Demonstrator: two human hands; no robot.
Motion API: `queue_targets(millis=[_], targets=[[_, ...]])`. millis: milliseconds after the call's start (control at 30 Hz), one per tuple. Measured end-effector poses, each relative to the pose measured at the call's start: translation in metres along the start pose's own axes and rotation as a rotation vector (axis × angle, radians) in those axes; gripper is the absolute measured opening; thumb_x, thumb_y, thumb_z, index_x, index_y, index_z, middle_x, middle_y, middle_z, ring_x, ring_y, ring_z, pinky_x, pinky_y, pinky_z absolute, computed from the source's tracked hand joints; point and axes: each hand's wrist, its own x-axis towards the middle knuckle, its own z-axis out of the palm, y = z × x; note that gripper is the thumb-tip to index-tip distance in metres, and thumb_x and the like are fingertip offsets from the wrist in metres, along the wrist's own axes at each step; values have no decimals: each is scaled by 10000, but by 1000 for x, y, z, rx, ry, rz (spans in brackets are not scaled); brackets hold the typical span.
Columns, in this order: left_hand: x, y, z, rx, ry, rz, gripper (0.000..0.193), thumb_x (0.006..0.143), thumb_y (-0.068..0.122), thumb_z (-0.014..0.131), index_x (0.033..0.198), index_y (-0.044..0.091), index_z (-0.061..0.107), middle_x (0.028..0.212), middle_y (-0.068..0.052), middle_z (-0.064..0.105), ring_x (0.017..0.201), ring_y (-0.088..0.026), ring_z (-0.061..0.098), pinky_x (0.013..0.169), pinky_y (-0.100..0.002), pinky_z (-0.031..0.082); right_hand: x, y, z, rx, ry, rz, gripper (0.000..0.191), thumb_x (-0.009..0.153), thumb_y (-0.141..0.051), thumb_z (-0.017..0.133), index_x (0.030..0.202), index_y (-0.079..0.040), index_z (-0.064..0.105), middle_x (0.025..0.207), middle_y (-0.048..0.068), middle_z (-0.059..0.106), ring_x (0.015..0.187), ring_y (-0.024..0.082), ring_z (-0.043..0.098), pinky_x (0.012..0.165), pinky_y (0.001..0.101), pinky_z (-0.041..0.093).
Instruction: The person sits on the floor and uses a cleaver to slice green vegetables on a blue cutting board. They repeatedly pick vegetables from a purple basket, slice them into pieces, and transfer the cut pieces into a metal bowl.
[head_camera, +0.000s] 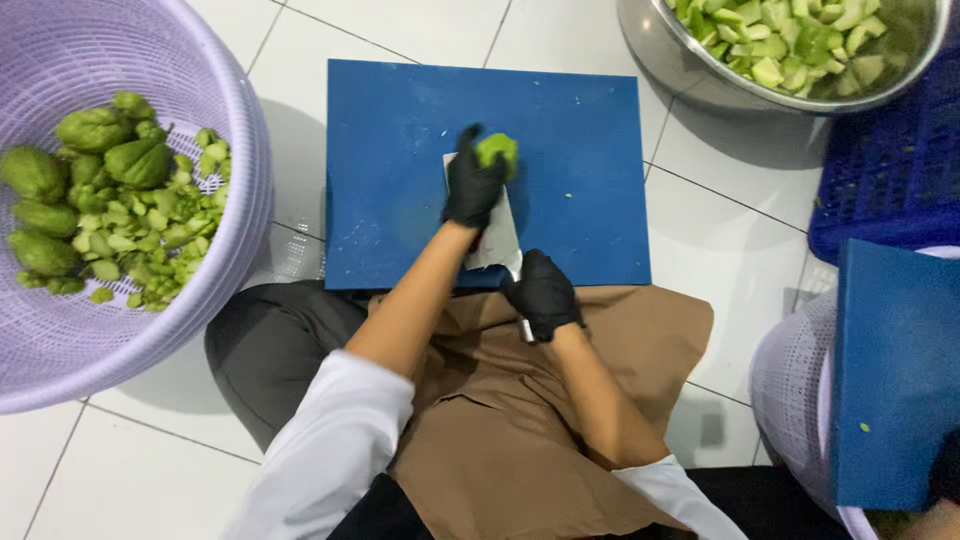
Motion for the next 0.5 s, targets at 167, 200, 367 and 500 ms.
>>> queue_targets(millis=[167,200,367,500], targets=[[-57,-27,-77,-176,139,-191,474,961,205,714,1358,26,525,1167,-159,695,999,-239,707,837,-382,596,16,9,-12,912,-289,584,255,852,-91,668,1104,-63,693,822,59,655,600,193,592,548,375,498],[-69,-30,-84,-55,149,-150,464,970,192,724,1356,21,530,1194,-178,697,1048,-246,711,885,-381,598,13,3,-16,913,-243,594,259,854,-76,664,1113,-74,671,823,31,656,571,176,587,519,361,493],[-110,-17,-103,334,-166,-259,339,949,239,766,1206,54,646,1082,-186,733,999,-317,726,871,-410,571,-14,-41,-42,672,-33,208,230,1009,-79,607,1236,-62,575,889,132,631,690,259,588,595,406,492],[-114,-3,-106,306,-85,-16,355,861,115,778,1189,23,677,1105,-192,671,1027,-399,667,872,-434,546,-23,-72,-56,239,8,25,220,1031,-143,591,1223,-53,532,885,228,674,797,431,671,655,488,523]])
